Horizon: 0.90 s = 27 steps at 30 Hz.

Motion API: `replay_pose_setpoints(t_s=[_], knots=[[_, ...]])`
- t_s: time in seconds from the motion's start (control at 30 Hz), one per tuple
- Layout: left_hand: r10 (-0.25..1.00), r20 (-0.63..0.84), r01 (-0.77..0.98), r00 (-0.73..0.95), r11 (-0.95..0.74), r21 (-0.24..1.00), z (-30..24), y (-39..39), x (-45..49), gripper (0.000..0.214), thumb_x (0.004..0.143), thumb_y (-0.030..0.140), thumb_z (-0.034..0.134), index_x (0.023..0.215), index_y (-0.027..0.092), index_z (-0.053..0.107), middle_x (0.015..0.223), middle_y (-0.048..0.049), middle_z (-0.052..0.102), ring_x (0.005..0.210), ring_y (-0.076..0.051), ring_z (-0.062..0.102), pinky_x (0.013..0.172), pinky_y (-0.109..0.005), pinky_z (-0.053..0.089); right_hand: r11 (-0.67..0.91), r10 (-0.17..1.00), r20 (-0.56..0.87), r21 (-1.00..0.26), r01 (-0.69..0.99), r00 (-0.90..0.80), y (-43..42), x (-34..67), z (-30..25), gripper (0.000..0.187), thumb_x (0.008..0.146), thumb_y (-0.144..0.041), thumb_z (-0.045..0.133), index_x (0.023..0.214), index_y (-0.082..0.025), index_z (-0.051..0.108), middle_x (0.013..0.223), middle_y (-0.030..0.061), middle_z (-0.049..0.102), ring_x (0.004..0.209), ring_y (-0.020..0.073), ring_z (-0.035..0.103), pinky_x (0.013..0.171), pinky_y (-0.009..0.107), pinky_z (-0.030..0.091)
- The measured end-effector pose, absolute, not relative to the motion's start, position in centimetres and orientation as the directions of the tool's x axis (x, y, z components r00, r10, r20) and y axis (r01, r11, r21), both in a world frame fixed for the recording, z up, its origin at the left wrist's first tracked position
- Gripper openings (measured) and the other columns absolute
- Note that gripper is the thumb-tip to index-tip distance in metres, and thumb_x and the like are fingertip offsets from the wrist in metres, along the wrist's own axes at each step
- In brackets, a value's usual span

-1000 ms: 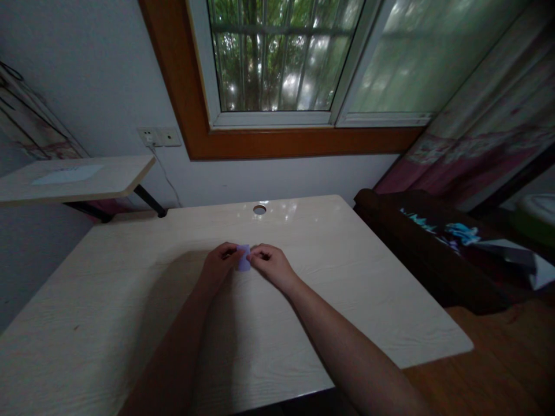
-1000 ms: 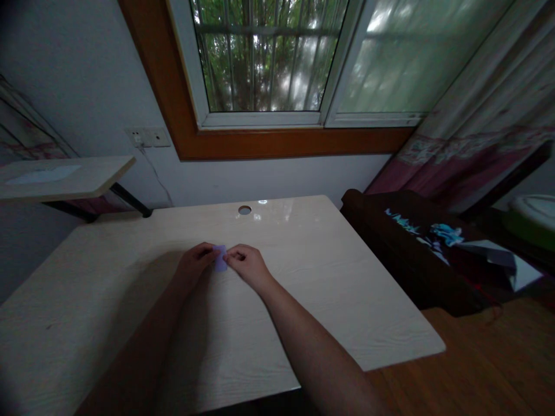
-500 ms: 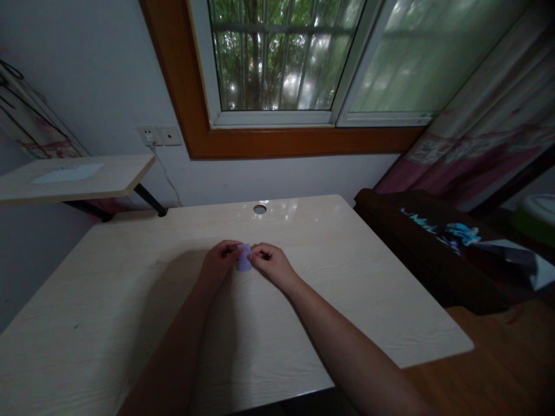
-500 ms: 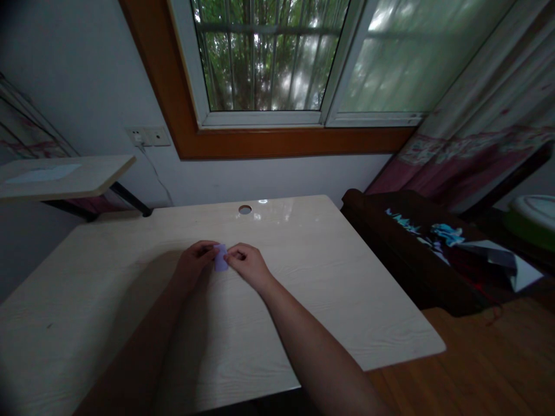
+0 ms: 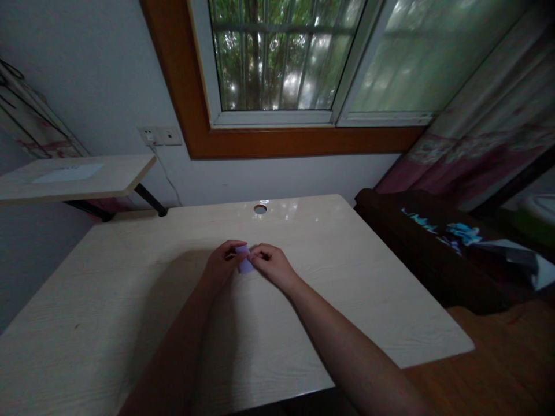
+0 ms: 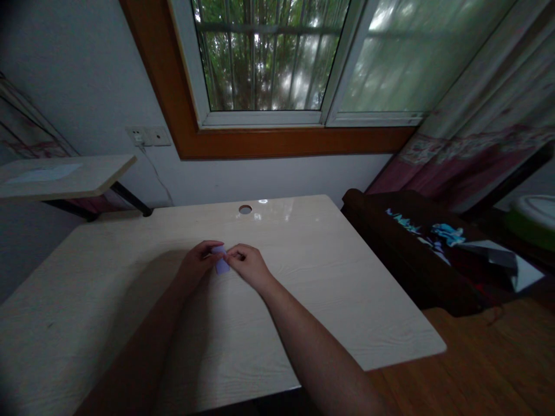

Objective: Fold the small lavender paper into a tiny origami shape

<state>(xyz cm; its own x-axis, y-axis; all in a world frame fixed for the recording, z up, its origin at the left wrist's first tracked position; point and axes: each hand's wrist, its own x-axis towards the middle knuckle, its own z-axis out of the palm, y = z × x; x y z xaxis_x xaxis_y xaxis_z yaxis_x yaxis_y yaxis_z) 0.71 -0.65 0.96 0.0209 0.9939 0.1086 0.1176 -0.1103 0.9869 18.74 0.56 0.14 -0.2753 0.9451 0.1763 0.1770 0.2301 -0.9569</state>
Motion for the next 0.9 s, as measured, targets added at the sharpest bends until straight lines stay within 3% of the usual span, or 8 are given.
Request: replay_pose_setpoints(t_s=[0.27,0.53,0.9], knots=[[0.993,0.117,0.136,0.018,-0.118,0.984,1.0,-0.6,0.7,0.029,0.073,0.031,0.074,0.1,0.021,0.071,0.089,-0.0023,0.069,0.078,-0.016,0.064,0.069,-0.026,0.051,0.322,0.916,0.239,-0.917,0.236,-0.323,0.4,18.7,0.7,0.013,0.082,-0.028,0.065,0.076,-0.018,0.071,0.069,0.0003,0.062,0.061,0.0121,0.052,0.06,0.024,0.04],[0.994,0.096,0.007,-0.056,-0.096,0.995,0.9,-0.4,0.6,0.036,0.07,0.032,0.078,0.103,0.02,0.07,0.076,0.0014,0.063,0.069,-0.012,0.059,0.065,-0.023,0.046,0.309,0.922,0.237,-0.927,0.213,-0.305,0.5,18.6,0.4,0.011,0.081,-0.025,0.065,0.078,-0.018,0.072,0.075,0.0017,0.067,0.065,0.0129,0.055,0.063,0.025,0.043],[0.968,0.061,-0.136,-0.242,-0.097,0.986,1.0,0.1,-0.3,0.044,0.066,0.036,0.081,0.104,0.017,0.068,0.072,0.003,0.062,0.07,-0.012,0.061,0.073,-0.026,0.05,0.277,0.931,0.202,-0.934,0.224,-0.304,0.4,18.7,0.7,0.011,0.081,-0.025,0.064,0.078,-0.018,0.072,0.075,0.0015,0.066,0.064,0.0125,0.054,0.061,0.024,0.041]])
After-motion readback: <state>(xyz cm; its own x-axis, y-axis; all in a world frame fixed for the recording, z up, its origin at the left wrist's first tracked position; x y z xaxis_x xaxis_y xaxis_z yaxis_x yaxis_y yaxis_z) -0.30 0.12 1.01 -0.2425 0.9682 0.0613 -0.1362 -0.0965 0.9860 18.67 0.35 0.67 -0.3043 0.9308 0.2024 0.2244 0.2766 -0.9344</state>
